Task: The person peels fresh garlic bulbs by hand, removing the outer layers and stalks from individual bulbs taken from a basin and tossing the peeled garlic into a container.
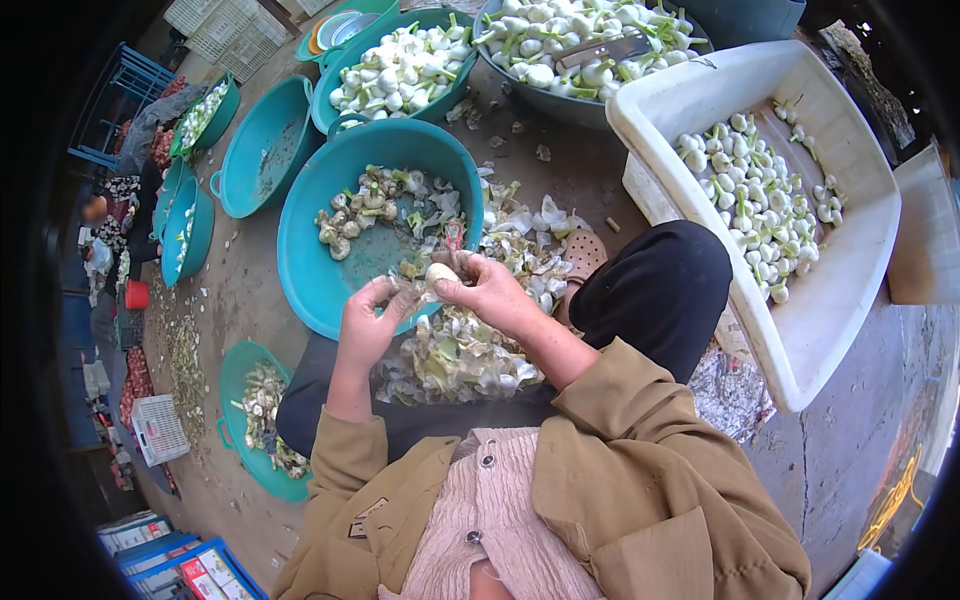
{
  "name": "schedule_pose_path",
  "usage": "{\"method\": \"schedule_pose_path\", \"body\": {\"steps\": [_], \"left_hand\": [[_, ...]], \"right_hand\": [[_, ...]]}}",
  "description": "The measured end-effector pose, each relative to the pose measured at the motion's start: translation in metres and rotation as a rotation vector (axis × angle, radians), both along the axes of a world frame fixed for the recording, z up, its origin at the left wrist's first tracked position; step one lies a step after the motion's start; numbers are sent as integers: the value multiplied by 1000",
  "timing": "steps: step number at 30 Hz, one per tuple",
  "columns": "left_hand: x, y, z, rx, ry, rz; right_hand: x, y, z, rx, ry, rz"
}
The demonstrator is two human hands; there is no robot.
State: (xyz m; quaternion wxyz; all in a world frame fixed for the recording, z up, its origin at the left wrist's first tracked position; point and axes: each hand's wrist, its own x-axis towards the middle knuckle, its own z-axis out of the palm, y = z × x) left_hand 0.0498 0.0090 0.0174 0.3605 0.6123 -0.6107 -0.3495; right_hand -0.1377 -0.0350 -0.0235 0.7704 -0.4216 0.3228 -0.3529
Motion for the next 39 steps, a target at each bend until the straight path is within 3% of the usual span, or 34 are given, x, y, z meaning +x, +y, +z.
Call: {"method": "schedule_pose_path", "body": {"steps": [5,7,8,15,18,19,21,23,25,27,29,33,39], "left_hand": [[-16,1,11,-154,-295,-40],[-20,3,13,-360,-676,-124],[-22,3,8,-428,-738,-121],[-28,2,3,-491,-751,-142],[-21,-2,2,-95,-289,67],[-19,-2,6,-95,-291,71],[-16,-1,12,43,-6,81],[-19,1,12,-101,-121,22],[-20,2,15,-301,-489,-80],[-18,2,11,-274,-507,-87],[-16,1,7,-420,-665,-221],[-14,3,5,-390,-723,-264],[-17,2,6,-272,-715,-186]], "right_hand": [[5,2,0,-89,72,-35],[3,3,-1,-102,109,-39],[2,3,0,-126,150,-60],[-2,5,-4,27,42,-62],[-2,8,7,22,7,-65],[-2,8,11,8,-13,-60],[-2,5,14,-10,-35,-56],[-3,3,14,27,-1,-85],[-1,4,8,16,-1,-79],[1,5,4,-116,115,-80],[-3,5,8,-87,138,-38],[3,9,-2,51,69,-66],[2,9,6,-56,125,-52]]}}
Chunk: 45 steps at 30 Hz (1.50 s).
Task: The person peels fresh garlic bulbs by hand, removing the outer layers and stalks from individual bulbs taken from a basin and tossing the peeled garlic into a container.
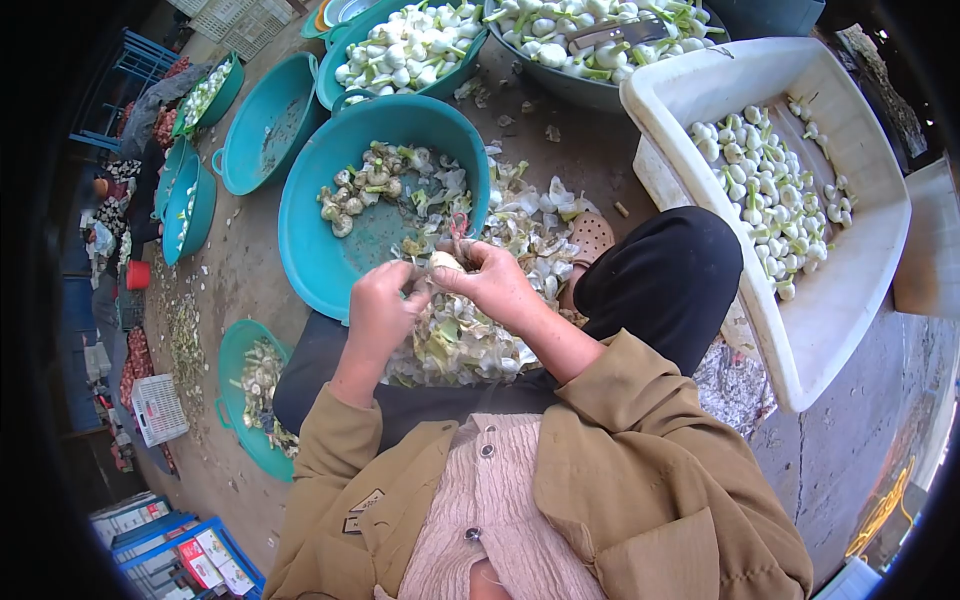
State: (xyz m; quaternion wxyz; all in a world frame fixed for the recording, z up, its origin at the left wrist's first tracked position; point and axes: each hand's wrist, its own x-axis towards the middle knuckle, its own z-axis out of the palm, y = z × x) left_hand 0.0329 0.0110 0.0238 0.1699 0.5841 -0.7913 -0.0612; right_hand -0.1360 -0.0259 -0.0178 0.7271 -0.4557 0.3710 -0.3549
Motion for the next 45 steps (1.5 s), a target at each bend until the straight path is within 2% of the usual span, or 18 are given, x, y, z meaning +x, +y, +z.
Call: {"method": "schedule_pose_path", "body": {"steps": [2,4,8,10,18,21,22,25,26,28,30,32,33,34,36,40,41,45], "left_hand": [[7,-3,0,382,513,311],[12,-2,6,505,643,384],[2,8,13,66,419,110],[2,8,12,-87,41,-11],[2,6,5,-10,-134,-33],[18,0,-1,430,650,339],[25,0,-3,427,649,340],[42,7,-18,718,1180,469],[40,12,-22,712,1183,473],[26,21,-27,651,1711,416],[12,31,-32,577,1974,325],[-8,34,-33,460,1923,280],[-4,36,-42,369,1614,363],[-8,31,-33,372,1618,353],[-20,23,0,-305,678,369],[3,22,-13,-59,755,239],[-1,20,-16,-42,950,320],[-12,16,-15,-133,698,248]], "right_hand": [[-1,2,10,-37,-26,28],[-1,0,16,-79,-56,53],[1,-3,11,45,-111,16],[4,-2,5,101,-139,0],[5,2,0,-63,108,3],[-2,2,13,-103,-9,101],[-3,2,13,-106,-10,103],[-7,4,16,-170,-276,197],[-5,5,14,-172,-276,204],[1,6,5,45,-629,128],[12,6,0,111,-791,63],[16,3,1,483,-911,-38],[17,2,-5,506,-844,-28],[16,1,-4,499,-841,-34],[17,3,-1,547,-723,-87],[18,5,-1,446,-559,100],[16,1,0,333,-487,97],[14,-4,-2,-74,-6,-17]]}}
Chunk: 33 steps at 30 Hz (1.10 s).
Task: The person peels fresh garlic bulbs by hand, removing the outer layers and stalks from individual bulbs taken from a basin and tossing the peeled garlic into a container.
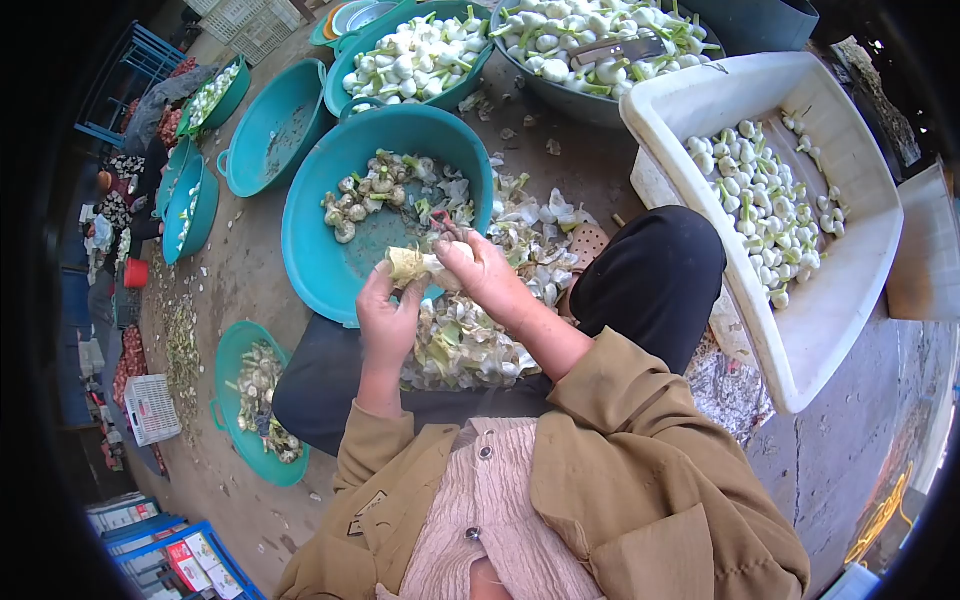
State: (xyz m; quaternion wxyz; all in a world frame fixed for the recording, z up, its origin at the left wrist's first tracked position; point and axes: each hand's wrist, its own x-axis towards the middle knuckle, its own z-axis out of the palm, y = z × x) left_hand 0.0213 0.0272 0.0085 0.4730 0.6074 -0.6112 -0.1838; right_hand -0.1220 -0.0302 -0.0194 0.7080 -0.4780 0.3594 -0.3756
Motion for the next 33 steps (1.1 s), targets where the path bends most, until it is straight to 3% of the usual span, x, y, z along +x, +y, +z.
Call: {"method": "schedule_pose_path", "body": {"steps": [1,3,4,5,6,7,9,10,11,13,14,15,18,21,23,25,27,29,33], "left_hand": [[-7,2,2,0,5,-4],[-25,11,15,-82,-389,-178],[-36,18,20,-82,-386,-185],[-46,27,24,15,-441,-367],[-51,32,26,108,-499,-548],[-47,32,21,103,-505,-555],[-25,35,3,128,-782,-320],[-15,39,1,315,-796,-252],[-10,34,8,316,-793,-248],[-3,21,22,367,-496,-231],[-11,16,21,256,-339,-94],[-21,12,23,259,-340,-89],[-43,-4,23,-4,-24,75],[-33,-10,-2,-172,-22,26],[-24,-8,-1,-144,-32,0],[-13,-6,-1,20,110,-5],[0,-8,-10,27,126,37],[3,-7,-4,244,422,21],[-14,5,11,80,241,8]], "right_hand": [[3,-1,1,0,5,-4],[10,-5,4,85,-15,-421],[-2,-22,-15,156,-120,-340],[-1,-39,-50,277,-375,-453],[-4,-40,-40,388,-523,-505],[-4,-42,-24,496,-676,-552],[0,-31,-6,485,-757,-392],[1,-28,-7,516,-755,-336],[1,-25,-9,552,-747,-279],[4,-18,-12,563,-741,-275],[7,-15,-15,499,-718,-316],[11,-13,-18,433,-698,-355],[21,-2,-8,357,-679,-348],[20,4,5,285,-659,-388],[3,1,6,433,-705,-221],[-7,-1,14,466,-528,-126],[-8,-1,21,520,-456,45],[3,0,11,544,-521,-12],[6,-8,-4,500,-653,-284]]}}
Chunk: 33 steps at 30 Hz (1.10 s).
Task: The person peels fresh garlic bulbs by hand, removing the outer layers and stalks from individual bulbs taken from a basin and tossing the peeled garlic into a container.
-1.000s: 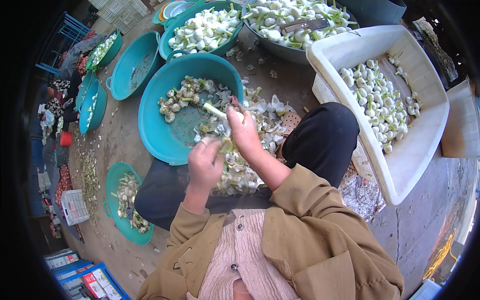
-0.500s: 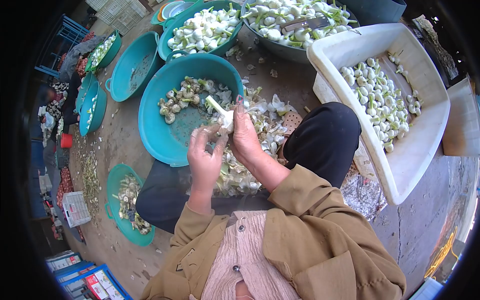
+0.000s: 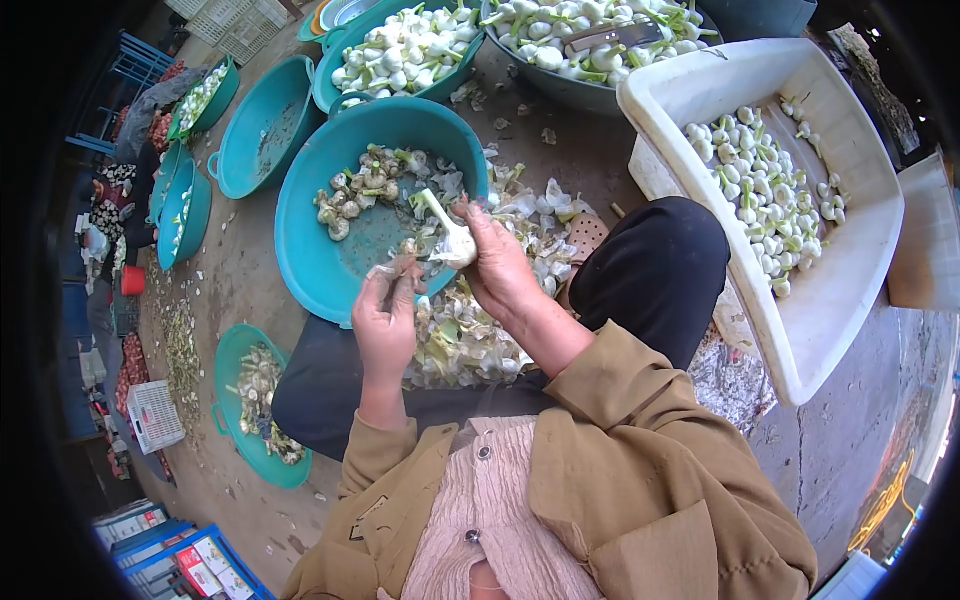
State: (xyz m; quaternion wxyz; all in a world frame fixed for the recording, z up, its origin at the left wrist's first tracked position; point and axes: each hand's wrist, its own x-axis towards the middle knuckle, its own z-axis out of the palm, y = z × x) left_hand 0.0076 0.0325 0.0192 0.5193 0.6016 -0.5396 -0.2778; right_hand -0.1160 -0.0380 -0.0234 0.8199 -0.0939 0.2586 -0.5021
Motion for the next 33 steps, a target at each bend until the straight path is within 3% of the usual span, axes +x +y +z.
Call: {"method": "schedule_pose_path", "body": {"steps": [1,2,5,9,14,15,17,18,20,22,24,28,30,32,33], "left_hand": [[-6,0,3,-72,-163,8],[-10,0,3,-70,-164,9],[-25,0,-3,-113,34,78],[-33,1,-13,-118,172,139],[-33,1,-12,-55,-105,71],[-30,-1,-10,-56,-108,72],[-15,-6,-6,-111,-370,-1],[-5,-7,-6,-110,-372,0],[16,-13,-4,-23,-328,-42],[23,-11,2,55,-278,-73],[24,-9,8,-40,-425,-157],[13,1,18,-46,-477,-206],[3,21,19,-34,-382,-342],[-7,40,19,29,-458,-563],[0,37,15,-13,-454,-511]], "right_hand": [[0,0,1,-113,31,6],[1,2,2,-112,30,7],[8,13,9,-397,429,-112],[8,21,17,-441,504,-197],[5,25,17,-431,589,-162],[4,22,15,-432,586,-161],[-2,9,15,-126,48,43],[-7,6,21,-26,28,76],[-16,-2,25,-157,215,381],[-17,3,25,-397,423,442],[-9,5,11,-533,561,256],[0,4,-2,-285,389,95],[-2,-14,-16,89,312,15],[-13,-30,-9,61,376,-71],[-12,-30,-5,-50,345,-44]]}}
